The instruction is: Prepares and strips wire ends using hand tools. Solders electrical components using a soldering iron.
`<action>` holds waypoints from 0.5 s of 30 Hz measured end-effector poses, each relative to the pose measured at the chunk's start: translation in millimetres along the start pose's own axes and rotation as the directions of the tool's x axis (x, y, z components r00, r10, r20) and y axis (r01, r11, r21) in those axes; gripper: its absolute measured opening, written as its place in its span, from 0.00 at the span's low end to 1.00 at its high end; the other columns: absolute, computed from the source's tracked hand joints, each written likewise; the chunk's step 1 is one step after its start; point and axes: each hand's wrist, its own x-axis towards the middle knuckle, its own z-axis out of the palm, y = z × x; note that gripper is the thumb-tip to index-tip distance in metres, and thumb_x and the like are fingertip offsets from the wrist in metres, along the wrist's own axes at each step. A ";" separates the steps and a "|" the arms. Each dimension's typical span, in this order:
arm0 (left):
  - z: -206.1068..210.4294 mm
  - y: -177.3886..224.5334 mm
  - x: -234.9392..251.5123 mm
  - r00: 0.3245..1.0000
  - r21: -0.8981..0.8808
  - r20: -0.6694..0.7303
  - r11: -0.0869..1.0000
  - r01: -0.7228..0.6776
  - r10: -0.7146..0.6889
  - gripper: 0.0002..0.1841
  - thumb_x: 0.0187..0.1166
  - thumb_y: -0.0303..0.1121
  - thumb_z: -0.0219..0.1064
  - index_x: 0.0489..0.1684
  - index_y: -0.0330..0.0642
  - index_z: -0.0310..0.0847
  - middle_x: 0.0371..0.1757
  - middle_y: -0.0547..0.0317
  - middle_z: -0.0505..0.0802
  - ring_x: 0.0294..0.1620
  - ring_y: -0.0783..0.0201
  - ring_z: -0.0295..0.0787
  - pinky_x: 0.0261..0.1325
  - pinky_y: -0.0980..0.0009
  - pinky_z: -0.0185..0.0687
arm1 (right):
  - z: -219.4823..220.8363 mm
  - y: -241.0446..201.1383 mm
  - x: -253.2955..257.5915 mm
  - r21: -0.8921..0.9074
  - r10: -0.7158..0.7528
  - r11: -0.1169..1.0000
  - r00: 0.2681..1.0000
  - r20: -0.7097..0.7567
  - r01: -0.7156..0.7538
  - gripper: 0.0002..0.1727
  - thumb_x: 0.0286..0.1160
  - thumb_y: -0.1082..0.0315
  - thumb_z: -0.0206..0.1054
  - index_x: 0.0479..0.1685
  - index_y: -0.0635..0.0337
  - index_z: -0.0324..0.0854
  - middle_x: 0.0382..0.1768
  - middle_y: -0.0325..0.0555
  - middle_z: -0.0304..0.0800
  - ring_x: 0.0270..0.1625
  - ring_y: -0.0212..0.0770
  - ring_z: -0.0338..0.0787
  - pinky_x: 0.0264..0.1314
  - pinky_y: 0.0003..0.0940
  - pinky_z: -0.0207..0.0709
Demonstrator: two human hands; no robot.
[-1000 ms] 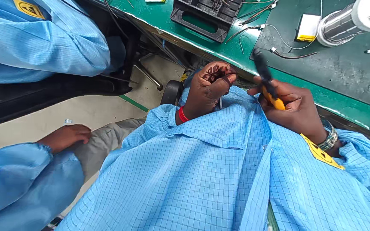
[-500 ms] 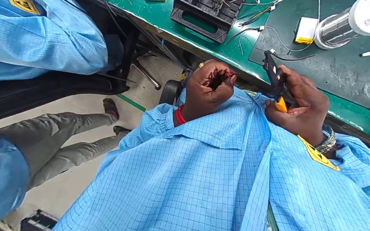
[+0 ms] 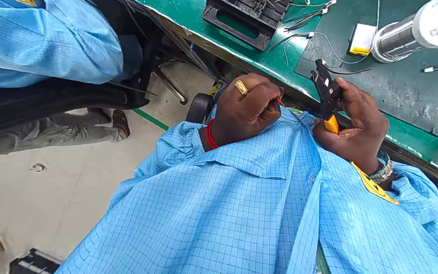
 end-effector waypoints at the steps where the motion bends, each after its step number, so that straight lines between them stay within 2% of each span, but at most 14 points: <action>1: -0.7 -0.1 -0.3 1.000 0.034 0.001 0.999 -0.025 0.025 0.06 0.80 0.26 0.66 0.37 0.32 0.84 0.37 0.48 0.89 0.44 0.66 0.87 0.52 0.79 0.81 | -0.4 -0.4 0.7 0.008 0.004 1.000 1.000 -0.003 -0.004 0.40 0.56 0.69 0.71 0.80 0.69 0.73 0.67 0.61 0.87 0.69 0.44 0.85 0.71 0.36 0.77; 5: -5.7 1.4 -1.0 0.993 0.162 0.037 0.980 -0.117 0.113 0.05 0.83 0.28 0.66 0.39 0.35 0.84 0.39 0.49 0.88 0.47 0.62 0.87 0.58 0.76 0.79 | -5.1 -3.5 6.7 0.104 0.041 0.994 0.999 0.012 -0.042 0.42 0.55 0.71 0.71 0.80 0.72 0.71 0.69 0.61 0.83 0.67 0.36 0.84 0.70 0.27 0.77; 8: -10.5 1.1 -1.6 0.983 0.209 0.061 0.961 -0.180 0.171 0.03 0.81 0.27 0.68 0.41 0.37 0.84 0.40 0.49 0.87 0.47 0.58 0.86 0.60 0.72 0.80 | -10.9 -6.5 15.5 0.146 0.049 0.988 0.998 0.044 -0.055 0.42 0.57 0.71 0.71 0.81 0.75 0.68 0.72 0.62 0.81 0.68 0.36 0.84 0.69 0.26 0.78; 10: -13.9 0.8 -2.6 0.977 0.230 0.089 0.950 -0.211 0.195 0.03 0.82 0.27 0.68 0.43 0.37 0.84 0.41 0.49 0.86 0.47 0.57 0.84 0.60 0.70 0.79 | -13.7 -9.5 22.8 0.150 0.066 0.986 0.996 0.061 -0.075 0.42 0.58 0.71 0.71 0.81 0.75 0.67 0.71 0.60 0.81 0.64 0.35 0.84 0.66 0.25 0.78; 15: -17.5 -2.5 -4.4 0.973 0.254 0.092 0.940 -0.229 0.212 0.04 0.83 0.27 0.66 0.45 0.35 0.84 0.41 0.47 0.87 0.46 0.55 0.84 0.58 0.68 0.80 | -17.5 -18.2 49.7 0.123 0.074 0.988 0.987 0.141 -0.092 0.44 0.58 0.69 0.71 0.83 0.73 0.65 0.74 0.59 0.79 0.65 0.36 0.84 0.66 0.27 0.78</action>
